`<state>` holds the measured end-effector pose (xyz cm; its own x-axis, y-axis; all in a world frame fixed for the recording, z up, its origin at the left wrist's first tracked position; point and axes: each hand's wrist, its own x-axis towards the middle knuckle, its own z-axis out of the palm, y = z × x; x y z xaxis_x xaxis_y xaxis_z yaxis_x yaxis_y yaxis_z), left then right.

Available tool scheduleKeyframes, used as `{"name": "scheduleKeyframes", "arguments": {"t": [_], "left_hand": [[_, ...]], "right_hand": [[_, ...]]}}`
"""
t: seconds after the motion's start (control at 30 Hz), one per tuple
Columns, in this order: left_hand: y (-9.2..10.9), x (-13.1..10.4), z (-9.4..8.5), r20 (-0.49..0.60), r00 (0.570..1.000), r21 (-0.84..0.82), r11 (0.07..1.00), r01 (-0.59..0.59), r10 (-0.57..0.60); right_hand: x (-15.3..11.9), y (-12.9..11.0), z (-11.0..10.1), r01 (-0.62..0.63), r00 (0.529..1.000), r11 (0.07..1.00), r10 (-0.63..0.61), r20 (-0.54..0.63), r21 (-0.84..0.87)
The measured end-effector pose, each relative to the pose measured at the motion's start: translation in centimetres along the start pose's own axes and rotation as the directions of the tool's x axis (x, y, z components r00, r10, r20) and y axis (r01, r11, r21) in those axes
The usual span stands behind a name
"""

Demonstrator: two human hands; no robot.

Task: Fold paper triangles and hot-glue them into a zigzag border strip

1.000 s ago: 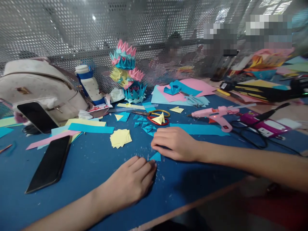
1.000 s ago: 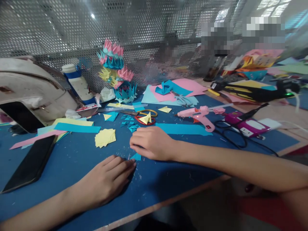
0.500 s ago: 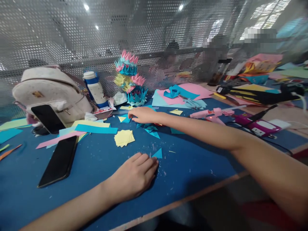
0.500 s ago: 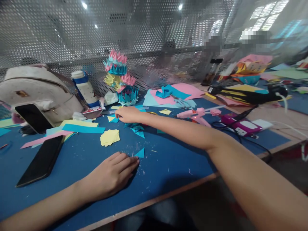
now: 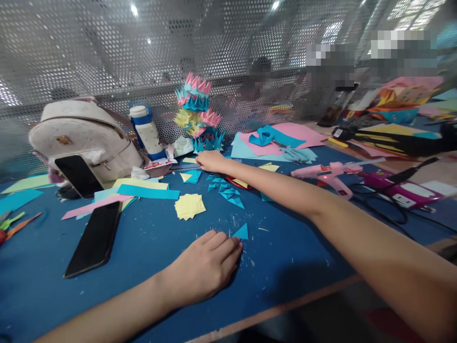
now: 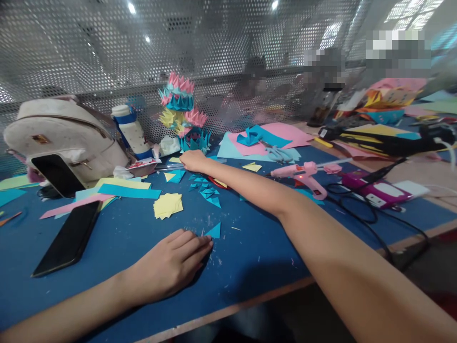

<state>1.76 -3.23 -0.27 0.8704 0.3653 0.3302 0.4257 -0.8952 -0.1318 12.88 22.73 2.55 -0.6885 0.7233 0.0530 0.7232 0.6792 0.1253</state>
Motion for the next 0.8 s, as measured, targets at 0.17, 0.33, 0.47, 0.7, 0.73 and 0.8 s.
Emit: {"name": "scheduleKeyframes", "arguments": {"t": [0.17,0.33,0.47,0.7,0.73,0.8], "left_hand": [[0.0,0.0,0.0,0.002,1.0,-0.001,1.0,0.0,0.0],[0.1,0.0,-0.1,-0.012,1.0,-0.006,1.0,-0.004,0.004],[0.1,-0.1,-0.1,-0.011,1.0,-0.006,1.0,-0.002,0.002],[0.0,0.1,0.0,-0.009,1.0,-0.008,1.0,-0.005,0.005],[0.0,0.1,0.0,-0.012,1.0,-0.005,1.0,-0.004,0.004],[0.1,0.2,-0.1,-0.012,1.0,-0.001,1.0,-0.004,0.004]], "right_hand": [[-0.1,-0.2,-0.8,0.017,0.998,1.0,-0.017,-0.053,0.006],[-0.4,0.2,-1.2,0.025,0.995,0.999,-0.023,-0.098,0.022],[-0.4,0.7,-0.6,-0.002,0.999,1.0,0.002,-0.042,0.001],[-0.5,0.4,-0.5,-0.037,0.999,0.997,0.036,-0.011,-0.066],[-0.6,0.2,-0.5,-0.035,0.999,0.997,0.034,-0.011,-0.07],[-0.6,-0.2,-0.6,-0.033,0.999,0.996,0.032,-0.012,-0.077]]}}
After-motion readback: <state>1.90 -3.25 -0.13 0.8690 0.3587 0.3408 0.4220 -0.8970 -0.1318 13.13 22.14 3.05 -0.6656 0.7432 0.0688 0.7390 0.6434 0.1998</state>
